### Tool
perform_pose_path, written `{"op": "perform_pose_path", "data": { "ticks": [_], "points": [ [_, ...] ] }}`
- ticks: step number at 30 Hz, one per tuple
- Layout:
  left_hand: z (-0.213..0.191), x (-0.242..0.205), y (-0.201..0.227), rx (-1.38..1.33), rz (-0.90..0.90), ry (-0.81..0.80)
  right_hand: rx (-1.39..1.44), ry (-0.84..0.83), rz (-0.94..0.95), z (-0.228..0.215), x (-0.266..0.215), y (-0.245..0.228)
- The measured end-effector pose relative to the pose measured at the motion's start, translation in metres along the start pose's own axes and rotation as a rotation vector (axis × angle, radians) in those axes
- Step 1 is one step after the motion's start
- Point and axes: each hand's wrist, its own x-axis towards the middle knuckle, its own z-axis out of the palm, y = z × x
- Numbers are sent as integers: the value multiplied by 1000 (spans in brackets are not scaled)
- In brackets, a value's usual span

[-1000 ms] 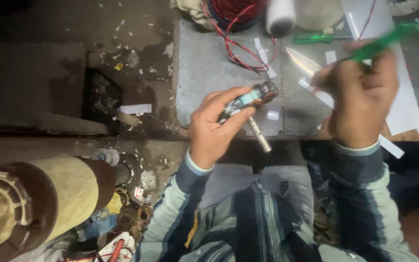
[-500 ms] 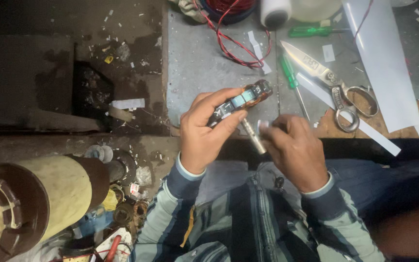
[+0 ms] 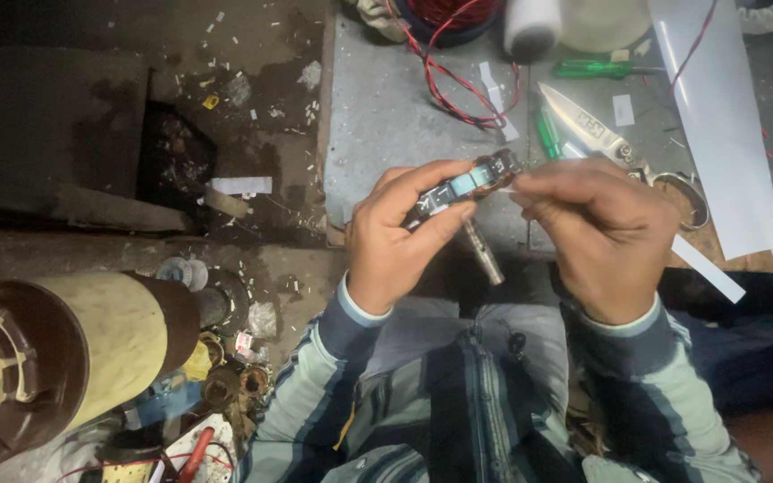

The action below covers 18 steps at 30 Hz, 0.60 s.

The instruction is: The person cuts strips of white insulating material using scissors and places them onto the slots of a copper-wound rotor. They use a green screwdriver to press the material into place. The person repeats this process for multiple slots on the rotor.

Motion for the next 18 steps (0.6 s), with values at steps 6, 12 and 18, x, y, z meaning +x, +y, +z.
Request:
{"op": "perform_pose_path", "data": {
  "ticks": [6,12,18],
  "points": [
    [-2,1,1,38,-22,-7,-197,-15,-44,7,2,-6],
    [-3,2,0,33,28,-4,-213,-69,-67,2,4,-8],
    [-3,3,1,42,-7,-13,-321,-126,-153,2,17,-14]
  ]
}}
